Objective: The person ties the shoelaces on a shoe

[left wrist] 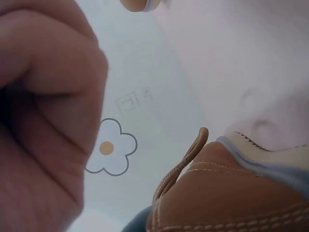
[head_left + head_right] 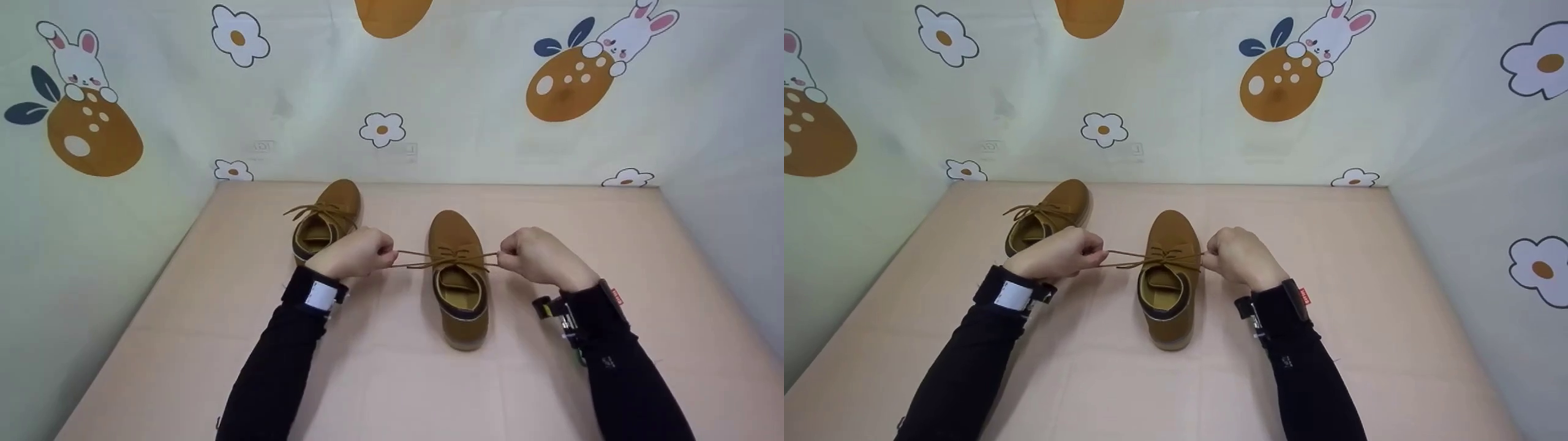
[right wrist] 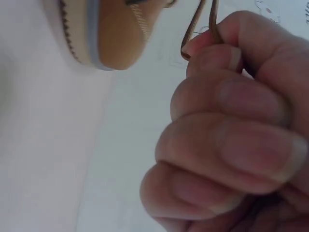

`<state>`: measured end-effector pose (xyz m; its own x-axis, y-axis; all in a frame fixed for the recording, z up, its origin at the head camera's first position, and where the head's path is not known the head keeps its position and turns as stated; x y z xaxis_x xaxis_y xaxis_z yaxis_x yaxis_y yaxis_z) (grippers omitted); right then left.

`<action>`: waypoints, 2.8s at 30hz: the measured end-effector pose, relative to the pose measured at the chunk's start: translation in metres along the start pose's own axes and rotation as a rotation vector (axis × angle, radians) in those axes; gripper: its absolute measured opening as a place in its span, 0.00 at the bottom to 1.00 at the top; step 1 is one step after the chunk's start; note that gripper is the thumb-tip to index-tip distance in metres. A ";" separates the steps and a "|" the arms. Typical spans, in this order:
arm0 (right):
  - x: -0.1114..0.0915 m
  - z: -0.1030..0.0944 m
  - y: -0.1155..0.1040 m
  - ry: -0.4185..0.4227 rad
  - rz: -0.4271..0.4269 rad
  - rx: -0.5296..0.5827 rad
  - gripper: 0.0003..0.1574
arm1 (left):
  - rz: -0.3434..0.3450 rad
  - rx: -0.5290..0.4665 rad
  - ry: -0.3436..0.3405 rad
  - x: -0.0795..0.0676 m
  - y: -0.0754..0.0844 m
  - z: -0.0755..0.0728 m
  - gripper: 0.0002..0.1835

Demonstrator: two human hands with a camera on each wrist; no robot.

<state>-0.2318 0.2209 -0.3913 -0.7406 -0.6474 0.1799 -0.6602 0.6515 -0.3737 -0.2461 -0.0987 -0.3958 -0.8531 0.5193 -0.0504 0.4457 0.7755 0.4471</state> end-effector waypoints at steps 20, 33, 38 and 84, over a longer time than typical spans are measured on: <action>-0.010 -0.023 -0.001 -0.107 0.243 0.124 0.28 | -0.197 -0.068 0.056 -0.006 0.014 -0.002 0.25; -0.006 -0.007 -0.022 -0.334 0.300 0.232 0.36 | -0.201 -0.260 -0.125 0.000 0.061 0.037 0.33; -0.004 0.001 -0.029 -0.393 0.335 0.316 0.32 | -0.256 -0.312 -0.089 0.000 0.071 0.043 0.27; 0.058 0.021 -0.004 0.084 0.277 0.121 0.33 | -0.461 -0.080 0.371 0.016 0.017 -0.009 0.27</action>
Point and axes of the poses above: each hand's wrist, its own x-axis towards the middle knuckle, its own z-axis out of the palm, y = z × x, the point moved 1 cm from there along x, towards the middle knuckle, and after that the axes turned 8 degrees about -z, right-handed, at the moved point
